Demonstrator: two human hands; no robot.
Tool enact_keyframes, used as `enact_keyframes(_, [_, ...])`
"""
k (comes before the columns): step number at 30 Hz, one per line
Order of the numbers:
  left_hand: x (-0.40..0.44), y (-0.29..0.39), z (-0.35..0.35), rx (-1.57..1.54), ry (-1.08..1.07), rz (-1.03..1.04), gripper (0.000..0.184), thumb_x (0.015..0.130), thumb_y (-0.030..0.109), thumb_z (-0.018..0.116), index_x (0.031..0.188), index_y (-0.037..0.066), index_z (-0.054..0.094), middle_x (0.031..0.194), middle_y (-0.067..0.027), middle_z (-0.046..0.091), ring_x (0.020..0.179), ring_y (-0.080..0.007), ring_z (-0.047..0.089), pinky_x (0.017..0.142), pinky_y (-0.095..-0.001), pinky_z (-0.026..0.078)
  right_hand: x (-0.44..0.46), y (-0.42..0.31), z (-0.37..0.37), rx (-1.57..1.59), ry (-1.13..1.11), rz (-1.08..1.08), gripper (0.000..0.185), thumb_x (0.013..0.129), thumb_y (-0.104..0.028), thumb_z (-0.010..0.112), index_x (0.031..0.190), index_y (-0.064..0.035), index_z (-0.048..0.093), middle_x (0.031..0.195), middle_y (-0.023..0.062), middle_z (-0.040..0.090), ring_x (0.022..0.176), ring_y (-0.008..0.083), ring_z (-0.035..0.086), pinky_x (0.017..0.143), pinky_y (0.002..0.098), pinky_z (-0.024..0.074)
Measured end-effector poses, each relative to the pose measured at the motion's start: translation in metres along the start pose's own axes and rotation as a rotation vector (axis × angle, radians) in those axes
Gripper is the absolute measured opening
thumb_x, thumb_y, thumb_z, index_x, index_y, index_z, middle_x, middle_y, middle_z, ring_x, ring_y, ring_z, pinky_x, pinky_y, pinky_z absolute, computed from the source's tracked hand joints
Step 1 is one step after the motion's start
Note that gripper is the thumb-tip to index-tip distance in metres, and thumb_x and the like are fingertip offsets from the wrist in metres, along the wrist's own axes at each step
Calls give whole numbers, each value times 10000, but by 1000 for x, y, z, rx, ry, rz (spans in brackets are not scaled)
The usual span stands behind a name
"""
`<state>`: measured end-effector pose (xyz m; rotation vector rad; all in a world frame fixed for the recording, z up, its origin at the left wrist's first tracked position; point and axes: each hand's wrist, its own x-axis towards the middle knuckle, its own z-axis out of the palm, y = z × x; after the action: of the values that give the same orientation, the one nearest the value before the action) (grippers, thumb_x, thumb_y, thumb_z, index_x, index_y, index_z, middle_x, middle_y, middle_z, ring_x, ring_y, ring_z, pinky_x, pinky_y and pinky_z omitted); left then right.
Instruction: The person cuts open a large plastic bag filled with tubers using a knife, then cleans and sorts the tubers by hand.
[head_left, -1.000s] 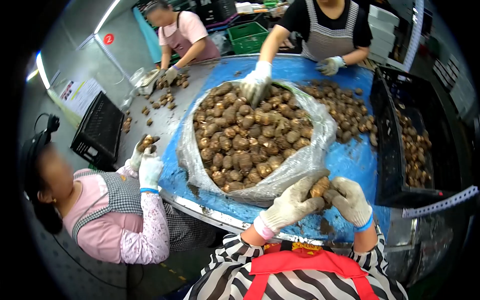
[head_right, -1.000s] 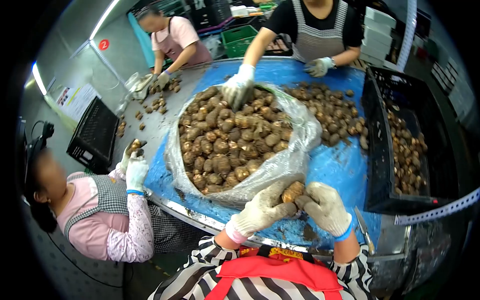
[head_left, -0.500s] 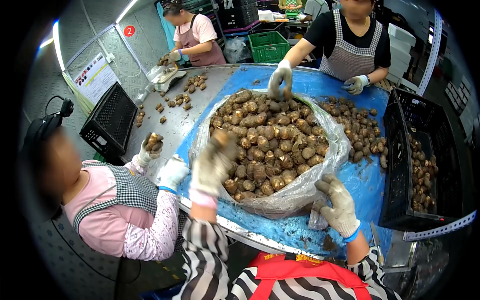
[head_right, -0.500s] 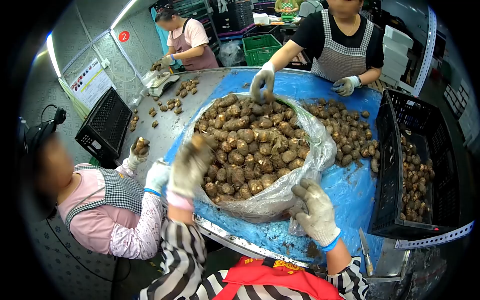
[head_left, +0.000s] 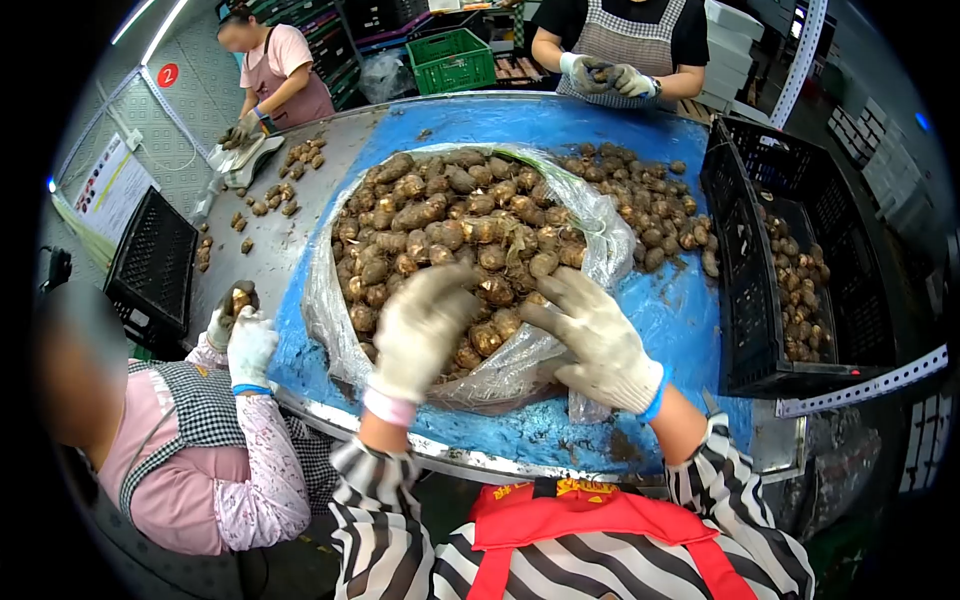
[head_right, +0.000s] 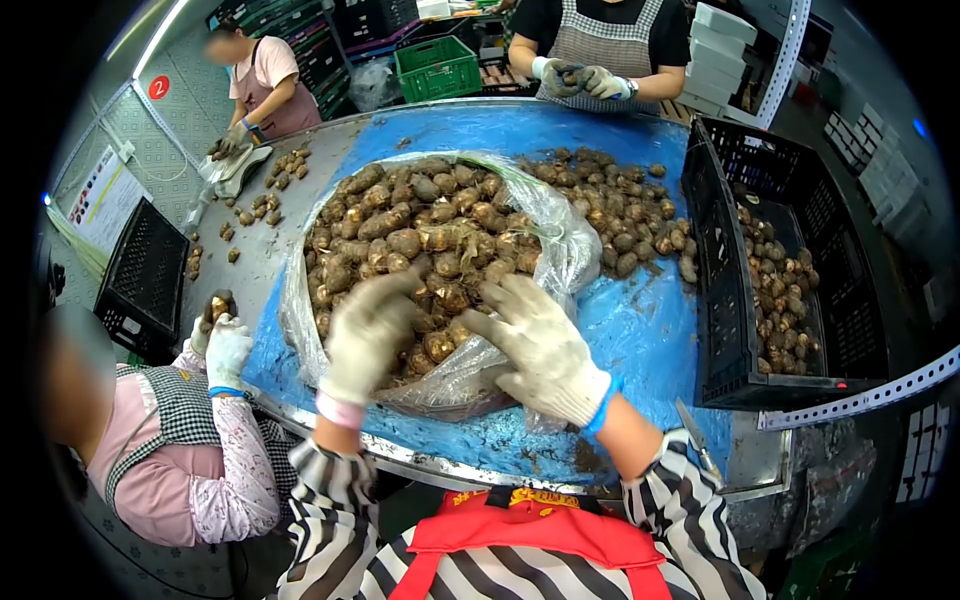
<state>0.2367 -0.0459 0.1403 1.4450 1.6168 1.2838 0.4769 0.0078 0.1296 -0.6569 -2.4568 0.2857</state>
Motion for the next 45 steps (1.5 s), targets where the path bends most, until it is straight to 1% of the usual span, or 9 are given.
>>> enact_keyframes(2, [-22, -5, 28, 866, 69, 443, 400, 816, 318, 802, 1131, 82, 732, 1385, -183, 579, 1324, -386, 521, 1159, -581, 359, 2, 14, 10, -154, -56, -83, 695, 689, -157, 801, 1347, -87, 587, 1296, 205, 610, 1354, 356, 496, 1196, 503, 317])
enact_keyframes(4, [-43, -24, 42, 797, 4, 466, 418, 771, 330, 816, 1097, 85, 727, 1453, -211, 506, 1437, -453, 348, 1236, -610, 153, 2, 25, 6, -242, -359, 2, 593, 690, -201, 797, 1259, -101, 665, 1081, 146, 690, 1186, 285, 608, 1178, 477, 324])
enact_keyframes(5, [-52, -23, 44, 829, -74, 426, 398, 735, 310, 834, 1041, 79, 728, 1447, -201, 509, 1422, -464, 363, 1214, -641, 181, -4, 36, 8, -317, -570, 11, 414, 711, -221, 772, 1107, -103, 739, 850, 84, 690, 973, 243, 666, 1147, 449, 347])
enact_keyframes(13, [-97, -60, 71, 614, 60, 613, 321, 714, 108, 783, 996, 47, 640, 1230, -157, 603, 1221, -405, 546, 1100, -633, 380, -42, 33, 22, -161, -351, -82, 191, 731, -252, 738, 792, -71, 726, 745, 107, 646, 881, 296, 674, 975, 472, 447])
enact_keyframes(20, [-126, -70, 74, 587, 66, 488, 407, 729, 67, 749, 1123, 57, 650, 1273, -154, 609, 1244, -388, 550, 1114, -629, 361, -18, 24, 38, -13, -292, 434, 285, 770, -326, 725, 730, -45, 694, 781, 148, 681, 806, 334, 689, 757, 437, 514])
enact_keyframes(24, [-132, -73, 78, 557, 117, 550, 441, 658, 10, 715, 1095, 12, 658, 1229, -195, 608, 1215, -425, 551, 1035, -641, 385, 1, 5, 45, -247, -343, 299, 345, 753, -328, 785, 1000, -92, 734, 901, 132, 716, 916, 318, 709, 813, 425, 543])
enact_keyframes(36, [-129, -63, 72, 543, 95, 516, 460, 732, 10, 723, 1179, 53, 626, 1296, -160, 596, 1247, -391, 552, 1113, -624, 382, 12, -13, 56, -313, -439, 267, 313, 786, -334, 750, 896, -42, 742, 919, 155, 718, 924, 325, 706, 832, 437, 540])
enact_keyframes(40, [-118, -51, 59, 460, 296, 588, 459, 801, 16, 687, 1254, 51, 630, 1261, -138, 618, 1207, -353, 589, 1111, -568, 416, -8, 16, 45, 306, -213, 458, 383, 898, -260, 678, 1187, -8, 673, 1082, 220, 675, 1059, 367, 653, 927, 435, 514])
enact_keyframes(45, [-89, -20, 59, -411, 68, 3, 574, 935, 35, 628, 1491, 19, 486, 1354, -151, 601, 1229, -245, 600, 1061, -338, 466, -20, -3, 19, 612, 2, 467, 427, 899, -32, 622, 1325, -24, 610, 1260, 171, 653, 1180, 286, 635, 1014, 367, 492])
